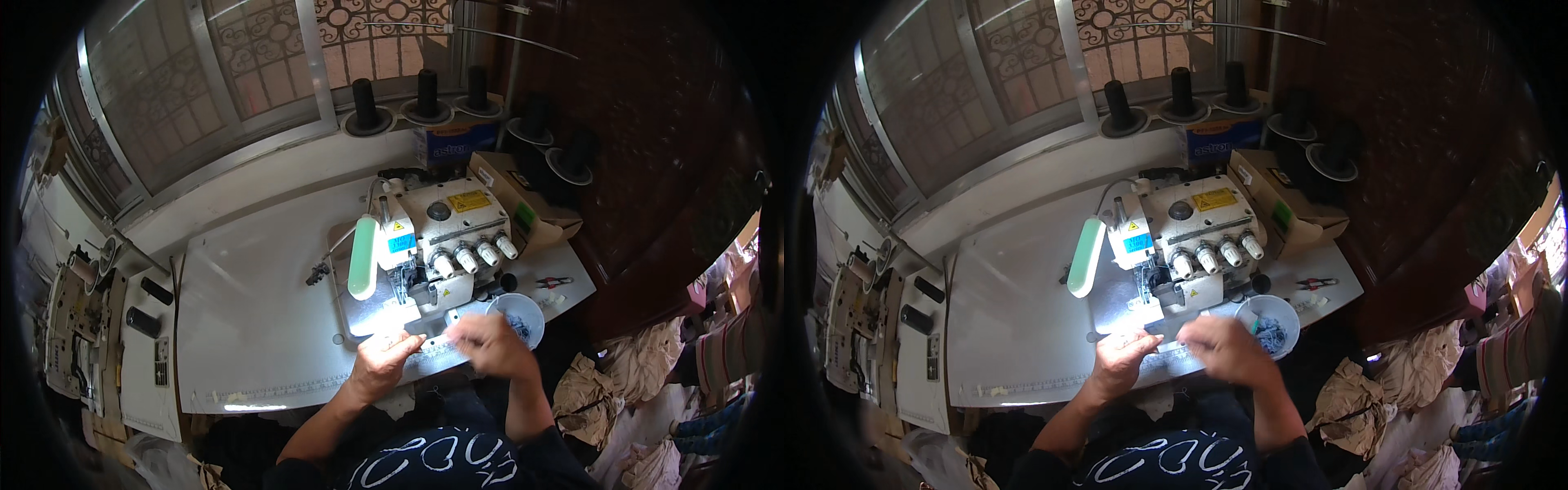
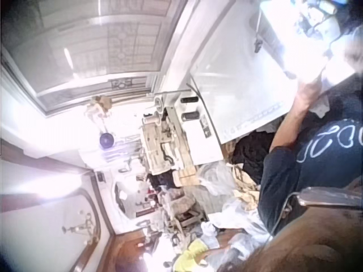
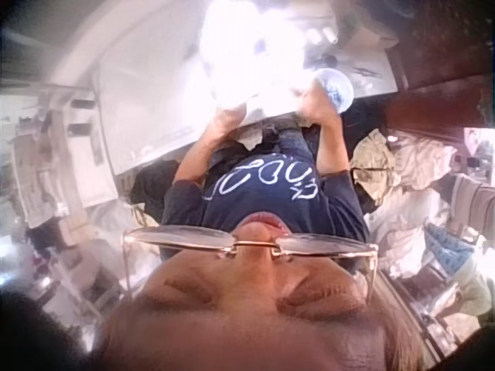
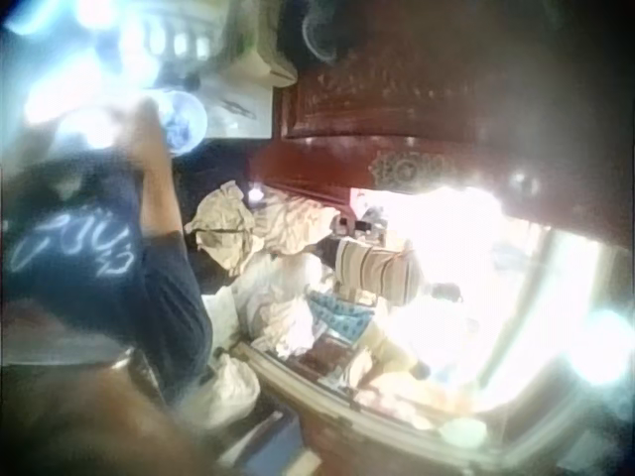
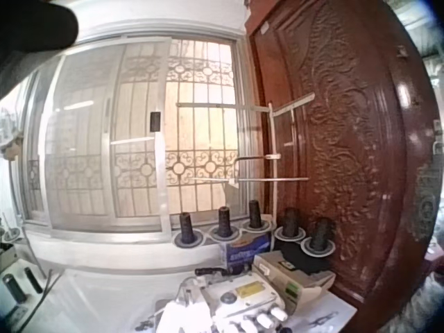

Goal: The person threads an industrial sewing machine by hand, using a pair of snips to trim thread ends and maneuvering the thread through various guides and needles.

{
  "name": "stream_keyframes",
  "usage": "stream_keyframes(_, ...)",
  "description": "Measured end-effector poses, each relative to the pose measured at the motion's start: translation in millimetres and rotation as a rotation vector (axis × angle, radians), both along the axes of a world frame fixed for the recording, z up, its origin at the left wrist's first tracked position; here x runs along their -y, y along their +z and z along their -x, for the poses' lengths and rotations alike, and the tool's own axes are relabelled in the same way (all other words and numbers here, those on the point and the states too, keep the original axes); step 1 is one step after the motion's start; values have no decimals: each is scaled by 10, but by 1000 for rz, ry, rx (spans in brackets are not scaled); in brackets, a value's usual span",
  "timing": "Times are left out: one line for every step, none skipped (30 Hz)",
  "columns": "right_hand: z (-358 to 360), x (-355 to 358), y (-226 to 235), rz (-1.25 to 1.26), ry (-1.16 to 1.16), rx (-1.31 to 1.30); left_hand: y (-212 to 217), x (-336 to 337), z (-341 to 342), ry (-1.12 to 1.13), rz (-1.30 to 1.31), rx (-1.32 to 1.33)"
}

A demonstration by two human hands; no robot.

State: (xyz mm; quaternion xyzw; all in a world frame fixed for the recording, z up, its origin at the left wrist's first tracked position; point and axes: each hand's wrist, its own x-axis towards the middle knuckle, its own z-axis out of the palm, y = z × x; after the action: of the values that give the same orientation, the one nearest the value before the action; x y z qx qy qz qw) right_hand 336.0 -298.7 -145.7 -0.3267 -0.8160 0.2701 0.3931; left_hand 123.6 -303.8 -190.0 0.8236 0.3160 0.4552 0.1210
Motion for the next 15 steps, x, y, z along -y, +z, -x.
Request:
stream_keyframes(-34,-49,69,18,-186,2,-64,-15,-8,11,-85,39)
stream_keyframes(-58,-107,140,35,-370,4,-85,1,-4,1,-84,40)
stream_keyframes(-84,-191,194,-46,-433,73,-95,6,-10,-18,-85,42)
stream_keyframes(-99,-301,232,-131,-490,136,-93,10,-6,-32,-89,39)
stream_keyframes(-103,-399,259,-215,-547,199,-81,19,-4,-32,-77,40)
stream_keyframes(-93,-483,266,-223,-557,278,-72,34,-2,-31,-64,41)
stream_keyframes(-80,-559,265,-232,-568,357,-67,41,1,-30,-51,43)
stream_keyframes(-72,-621,270,-240,-579,437,-66,39,7,-22,-56,33)
stream_keyframes(-73,-668,288,-260,-576,503,-63,34,12,-15,-58,25)
stream_keyframes(-81,-694,284,-261,-567,513,-59,28,15,-9,-60,18)
stream_keyframes(-95,-712,276,-262,-559,523,-56,21,17,-14,-55,9)
stream_keyframes(-85,-731,275,-262,-544,532,-64,23,27,-11,-47,0)
stream_keyframes(-65,-734,298,-224,-545,543,-72,23,36,-10,-39,-9)
stream_keyframes(-32,-722,349,-186,-546,554,-89,16,45,-11,-28,-19)
stream_keyframes(-1,-720,376,-146,-545,562,-107,14,66,-11,-16,-33)
